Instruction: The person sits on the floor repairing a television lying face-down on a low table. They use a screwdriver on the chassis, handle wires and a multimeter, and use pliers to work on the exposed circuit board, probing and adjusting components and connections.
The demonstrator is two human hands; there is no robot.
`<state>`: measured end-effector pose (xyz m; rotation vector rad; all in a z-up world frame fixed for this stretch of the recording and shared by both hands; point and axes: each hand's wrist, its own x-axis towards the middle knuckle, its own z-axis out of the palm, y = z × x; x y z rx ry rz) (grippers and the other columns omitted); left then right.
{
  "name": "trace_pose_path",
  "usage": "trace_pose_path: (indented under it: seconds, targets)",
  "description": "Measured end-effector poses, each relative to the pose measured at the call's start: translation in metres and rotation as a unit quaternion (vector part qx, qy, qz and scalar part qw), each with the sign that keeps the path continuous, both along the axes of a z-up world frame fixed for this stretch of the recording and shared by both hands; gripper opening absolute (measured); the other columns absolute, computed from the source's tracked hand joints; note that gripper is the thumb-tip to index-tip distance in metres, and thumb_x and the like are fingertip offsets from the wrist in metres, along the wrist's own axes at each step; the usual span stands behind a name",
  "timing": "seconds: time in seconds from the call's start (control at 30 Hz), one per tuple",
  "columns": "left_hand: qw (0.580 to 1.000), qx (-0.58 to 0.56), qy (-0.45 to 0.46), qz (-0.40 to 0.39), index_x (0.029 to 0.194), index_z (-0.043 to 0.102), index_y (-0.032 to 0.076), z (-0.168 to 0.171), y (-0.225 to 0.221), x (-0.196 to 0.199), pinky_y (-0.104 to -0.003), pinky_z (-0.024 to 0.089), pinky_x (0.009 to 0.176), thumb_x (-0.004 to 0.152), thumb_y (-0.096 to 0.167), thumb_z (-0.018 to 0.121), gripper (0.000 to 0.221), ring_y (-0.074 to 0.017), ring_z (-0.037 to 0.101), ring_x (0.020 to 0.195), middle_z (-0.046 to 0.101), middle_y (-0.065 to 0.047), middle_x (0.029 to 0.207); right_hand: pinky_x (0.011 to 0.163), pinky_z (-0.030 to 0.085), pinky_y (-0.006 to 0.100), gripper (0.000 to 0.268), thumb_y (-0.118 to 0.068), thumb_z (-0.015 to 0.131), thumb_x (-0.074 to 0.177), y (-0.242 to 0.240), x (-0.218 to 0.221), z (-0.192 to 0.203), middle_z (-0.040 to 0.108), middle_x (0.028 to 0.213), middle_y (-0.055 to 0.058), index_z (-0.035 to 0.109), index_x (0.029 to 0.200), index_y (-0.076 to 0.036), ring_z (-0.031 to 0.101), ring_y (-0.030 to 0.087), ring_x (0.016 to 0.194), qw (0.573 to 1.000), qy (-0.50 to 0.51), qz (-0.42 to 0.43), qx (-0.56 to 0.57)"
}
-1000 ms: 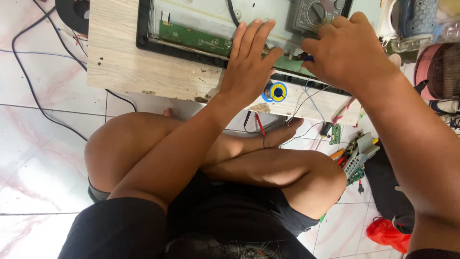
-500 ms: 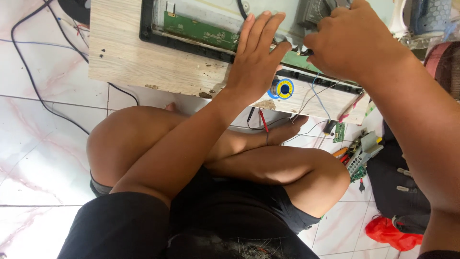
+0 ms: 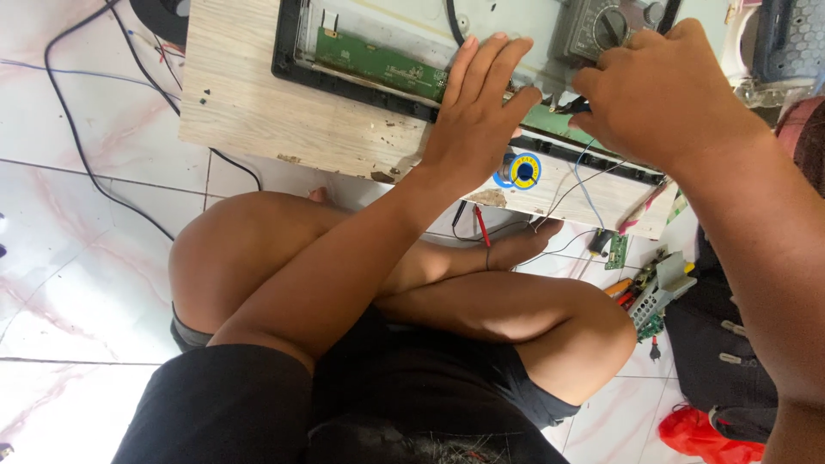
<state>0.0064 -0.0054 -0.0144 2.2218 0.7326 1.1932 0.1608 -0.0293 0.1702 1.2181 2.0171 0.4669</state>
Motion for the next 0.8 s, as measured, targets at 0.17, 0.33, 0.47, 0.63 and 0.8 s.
trace_pose_path:
  seconds: [0.17, 0.33, 0.47, 0.63, 0.8]
  targets:
    - [1.000, -0.005, 0.005, -0.001, 0.121, 0.066, 0.015, 0.001, 0.000, 0.002, -0.053, 0.012, 0.135, 0.088, 0.007, 0.081, 0.037, -0.0326, 0.025, 0.156, 0.035, -0.010, 0.161, 0.084, 0.046, 0.040, 0.036, -0.057, 0.071, 0.093, -0.005, 0.019, -0.012, 0.072, 0.087, -0.005, 0.075, 0.105, -0.024, 0.069, 0.018, 0.092, 1.000, 0.015, 0.009, 0.012]
    - [1.000, -0.001, 0.006, -0.002, 0.122, 0.065, 0.015, -0.001, 0.001, 0.001, -0.054, 0.012, 0.133, 0.088, 0.009, 0.081, 0.038, -0.0339, 0.024, 0.156, 0.034, -0.011, 0.162, 0.075, 0.046, 0.044, 0.036, -0.056, 0.071, 0.089, 0.005, 0.010, -0.012, 0.072, 0.086, 0.000, 0.076, 0.097, -0.022, 0.070, 0.022, 0.089, 0.998, 0.037, -0.038, -0.034]
    - [1.000, 0.000, 0.005, -0.004, 0.123, 0.065, 0.015, 0.000, -0.001, 0.000, -0.054, 0.012, 0.134, 0.088, 0.010, 0.082, 0.039, -0.0336, 0.024, 0.156, 0.034, -0.011, 0.162, 0.078, 0.049, 0.042, 0.036, -0.055, 0.071, 0.091, -0.002, 0.016, -0.013, 0.072, 0.085, 0.002, 0.074, 0.096, -0.019, 0.072, 0.023, 0.088, 0.999, 0.038, -0.011, -0.022]
    - [1.000, 0.001, 0.002, -0.005, 0.122, 0.065, 0.015, -0.001, -0.002, 0.000, -0.054, 0.012, 0.134, 0.090, 0.010, 0.082, 0.037, -0.0335, 0.023, 0.156, 0.034, -0.011, 0.162, 0.061, 0.052, 0.039, 0.038, -0.052, 0.072, 0.093, -0.014, 0.021, -0.018, 0.071, 0.081, 0.007, 0.072, 0.095, -0.015, 0.072, 0.027, 0.077, 0.995, 0.086, -0.048, 0.003]
    - [1.000, 0.000, 0.002, -0.005, 0.121, 0.065, 0.015, -0.002, -0.001, 0.002, -0.054, 0.012, 0.134, 0.089, 0.010, 0.083, 0.038, -0.0330, 0.023, 0.157, 0.034, -0.011, 0.162, 0.059, 0.053, 0.039, 0.035, -0.049, 0.070, 0.098, -0.026, 0.012, -0.023, 0.071, 0.079, 0.008, 0.072, 0.097, -0.014, 0.072, 0.027, 0.076, 0.995, 0.077, -0.062, 0.015]
